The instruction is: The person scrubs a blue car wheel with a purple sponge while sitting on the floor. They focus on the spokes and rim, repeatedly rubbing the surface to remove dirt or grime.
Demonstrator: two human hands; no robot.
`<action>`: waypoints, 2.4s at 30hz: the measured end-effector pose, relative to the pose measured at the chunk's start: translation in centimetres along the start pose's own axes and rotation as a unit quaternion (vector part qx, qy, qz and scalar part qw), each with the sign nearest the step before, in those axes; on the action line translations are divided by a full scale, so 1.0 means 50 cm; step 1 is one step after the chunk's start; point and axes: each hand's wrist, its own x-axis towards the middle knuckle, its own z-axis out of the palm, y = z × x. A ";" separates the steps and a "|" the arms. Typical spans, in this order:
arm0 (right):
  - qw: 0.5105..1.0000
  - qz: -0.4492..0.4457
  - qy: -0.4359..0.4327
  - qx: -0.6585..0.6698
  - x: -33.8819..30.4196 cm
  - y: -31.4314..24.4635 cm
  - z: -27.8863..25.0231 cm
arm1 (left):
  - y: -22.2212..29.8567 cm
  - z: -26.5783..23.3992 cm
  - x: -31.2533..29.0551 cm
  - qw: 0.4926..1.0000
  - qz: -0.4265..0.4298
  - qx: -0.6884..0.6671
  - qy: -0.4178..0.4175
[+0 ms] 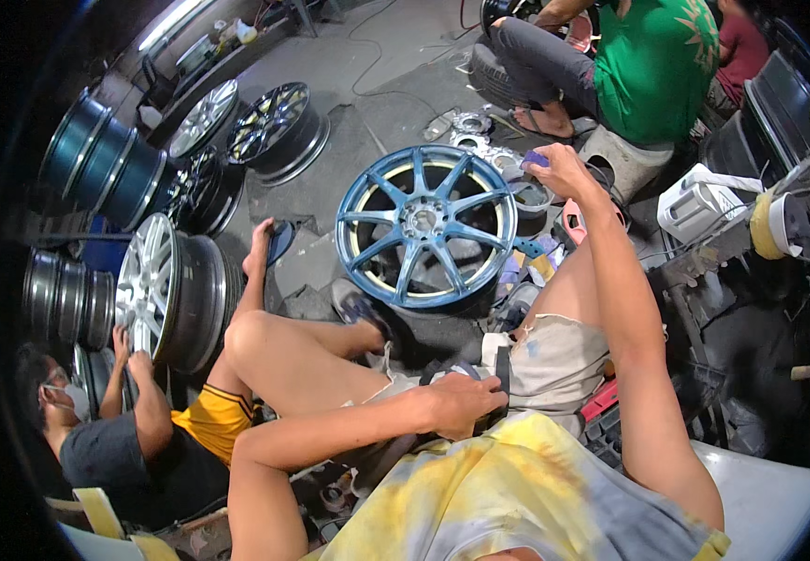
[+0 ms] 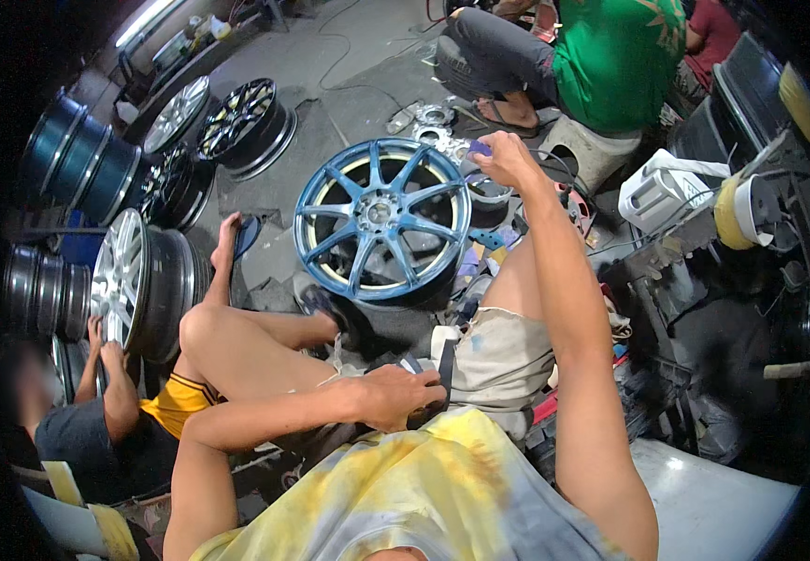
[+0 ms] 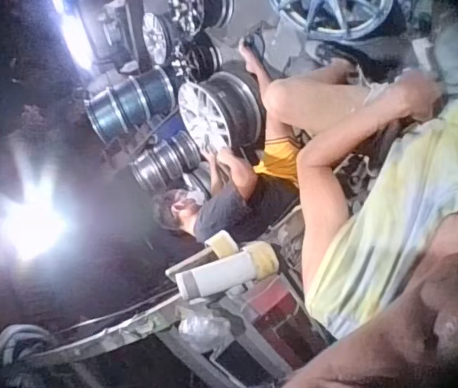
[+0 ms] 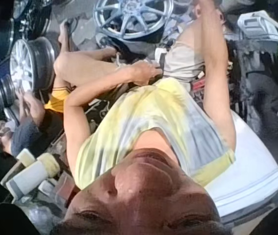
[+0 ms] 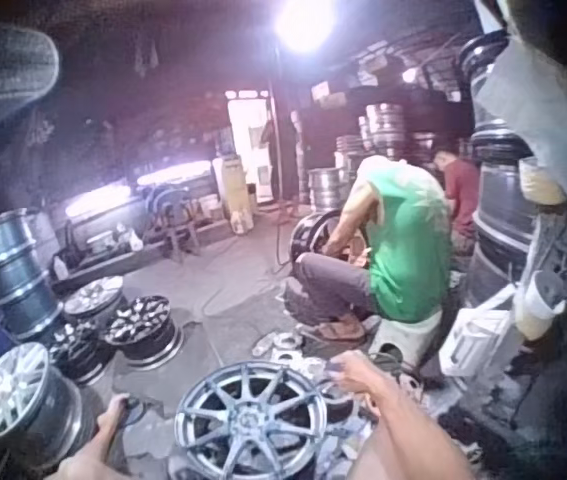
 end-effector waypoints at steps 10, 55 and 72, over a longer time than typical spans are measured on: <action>0.999 0.029 -0.030 -0.033 -0.054 0.016 -0.014 | -0.014 0.028 0.024 0.988 0.122 -0.010 0.097; 0.985 0.080 -0.148 -0.034 -0.091 0.153 0.106 | -0.361 -0.151 0.035 0.971 -0.159 0.047 0.170; 0.980 0.097 -0.173 -0.030 -0.057 0.092 0.123 | -0.512 -0.026 0.107 0.876 -0.350 0.147 0.298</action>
